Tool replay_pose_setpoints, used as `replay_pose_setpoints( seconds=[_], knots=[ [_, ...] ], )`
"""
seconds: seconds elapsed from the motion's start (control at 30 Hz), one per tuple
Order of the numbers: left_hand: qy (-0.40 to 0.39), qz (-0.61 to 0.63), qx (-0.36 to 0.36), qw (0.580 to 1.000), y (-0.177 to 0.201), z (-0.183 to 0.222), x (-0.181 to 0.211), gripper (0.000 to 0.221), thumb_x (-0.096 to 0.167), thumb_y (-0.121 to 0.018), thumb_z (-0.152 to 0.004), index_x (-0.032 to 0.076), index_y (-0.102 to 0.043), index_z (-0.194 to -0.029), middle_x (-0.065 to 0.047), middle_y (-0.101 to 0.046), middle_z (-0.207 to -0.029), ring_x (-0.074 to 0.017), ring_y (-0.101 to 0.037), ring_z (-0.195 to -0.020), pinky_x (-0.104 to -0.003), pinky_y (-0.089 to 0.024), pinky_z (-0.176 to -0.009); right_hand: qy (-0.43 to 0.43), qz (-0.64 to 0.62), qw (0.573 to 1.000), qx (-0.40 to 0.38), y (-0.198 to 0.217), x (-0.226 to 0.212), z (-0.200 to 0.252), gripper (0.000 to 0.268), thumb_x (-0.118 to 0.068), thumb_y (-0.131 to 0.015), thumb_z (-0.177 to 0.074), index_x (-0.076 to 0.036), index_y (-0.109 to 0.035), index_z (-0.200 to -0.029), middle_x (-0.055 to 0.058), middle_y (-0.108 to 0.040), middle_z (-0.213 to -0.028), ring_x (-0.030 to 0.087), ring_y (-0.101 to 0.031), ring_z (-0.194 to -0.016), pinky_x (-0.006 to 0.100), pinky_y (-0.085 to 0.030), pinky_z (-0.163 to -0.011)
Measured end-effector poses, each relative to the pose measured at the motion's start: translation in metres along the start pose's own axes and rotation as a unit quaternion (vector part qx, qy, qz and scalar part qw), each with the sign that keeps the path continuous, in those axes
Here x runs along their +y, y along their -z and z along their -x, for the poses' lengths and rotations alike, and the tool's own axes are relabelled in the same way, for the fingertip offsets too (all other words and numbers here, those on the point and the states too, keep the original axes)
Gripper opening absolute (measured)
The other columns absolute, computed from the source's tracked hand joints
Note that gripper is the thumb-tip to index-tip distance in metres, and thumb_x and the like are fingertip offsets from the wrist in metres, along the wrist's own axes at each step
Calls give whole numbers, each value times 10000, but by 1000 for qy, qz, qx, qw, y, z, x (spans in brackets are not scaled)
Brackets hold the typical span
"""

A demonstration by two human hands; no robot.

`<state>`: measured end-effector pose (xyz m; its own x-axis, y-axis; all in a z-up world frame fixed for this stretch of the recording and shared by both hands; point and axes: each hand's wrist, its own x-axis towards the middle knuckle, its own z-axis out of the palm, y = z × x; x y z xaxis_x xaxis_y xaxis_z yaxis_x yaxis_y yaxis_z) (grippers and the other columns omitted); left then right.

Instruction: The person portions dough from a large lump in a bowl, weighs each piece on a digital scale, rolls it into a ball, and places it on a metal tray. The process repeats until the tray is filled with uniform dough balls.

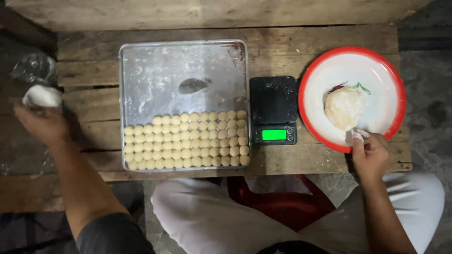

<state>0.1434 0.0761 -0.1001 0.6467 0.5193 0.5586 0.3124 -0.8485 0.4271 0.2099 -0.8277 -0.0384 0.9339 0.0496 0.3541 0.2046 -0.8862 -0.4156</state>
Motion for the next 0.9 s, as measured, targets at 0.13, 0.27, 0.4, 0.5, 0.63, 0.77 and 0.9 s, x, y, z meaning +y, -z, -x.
replay_pose_setpoints(
  seconds=[0.13, 0.27, 0.4, 0.5, 0.63, 0.77, 0.9],
  knots=[
    [-15, -130, -18, 991, 8, 3, 15, 337, 46, -635, -888, 34, -603, -1223, -285, -572, -1195, -500, -588, -1026, -580, -484, -823, 12, 8, 1000, 0, -4, 17, 7, 182, -79, -709, -1113, 23, -793, -1238, 179, -739, -1140, 313, -700, -953, 387, -530, -855],
    [83, -370, -178, 908, 16, -6, 39, 636, 305, -776, -921, 204, -481, -1475, -245, -543, -1361, -455, -664, -975, -589, -513, -710, 69, 59, 996, 23, -5, 21, 8, 143, -60, -765, -1151, 29, -834, -1239, 182, -760, -1129, 357, -710, -1051, 427, -546, -977],
    [99, -401, -116, 903, 5, -6, 17, 697, 376, -909, -827, 165, -520, -1365, -166, -605, -1096, -380, -703, -766, -498, -589, -517, 31, 98, 995, 12, -8, 24, 9, 181, -147, -768, -1140, -10, -837, -1237, 157, -768, -1124, 337, -718, -973, 433, -535, -831],
    [176, -324, -133, 920, -4, -9, 11, 681, 229, -867, -948, 208, -473, -1503, -277, -540, -1337, -467, -723, -899, -565, -611, -624, 53, 66, 996, 19, -8, 21, 8, 160, -77, -779, -1124, 53, -829, -1203, 200, -754, -1089, 352, -701, -947, 430, -514, -786],
    [204, -314, -44, 926, -23, -11, -17, 495, 156, -681, -953, 181, -542, -1428, -257, -630, -1127, -451, -719, -789, -558, -591, -590, 46, 88, 995, 21, -10, 19, 6, 156, -109, -789, -1128, 25, -837, -1193, 174, -754, -1082, 348, -708, -946, 435, -523, -797],
    [248, -271, 25, 930, -32, -16, -20, 423, 201, -754, -926, 177, -589, -1316, -227, -655, -997, -458, -717, -749, -565, -575, -580, 44, 67, 997, 8, -4, 8, 5, 193, -90, -771, -1118, 66, -826, -1218, 234, -742, -1076, 389, -699, -947, 462, -514, -809],
    [264, -254, 6, 930, -45, -16, -40, 592, 252, -820, -930, 218, -521, -1441, -199, -603, -1102, -438, -731, -851, -550, -592, -703, 36, 68, 997, 7, -3, 0, -1, 200, -88, -743, -1099, 45, -823, -1226, 223, -742, -1077, 374, -699, -977, 439, -527, -887]
  ],
)
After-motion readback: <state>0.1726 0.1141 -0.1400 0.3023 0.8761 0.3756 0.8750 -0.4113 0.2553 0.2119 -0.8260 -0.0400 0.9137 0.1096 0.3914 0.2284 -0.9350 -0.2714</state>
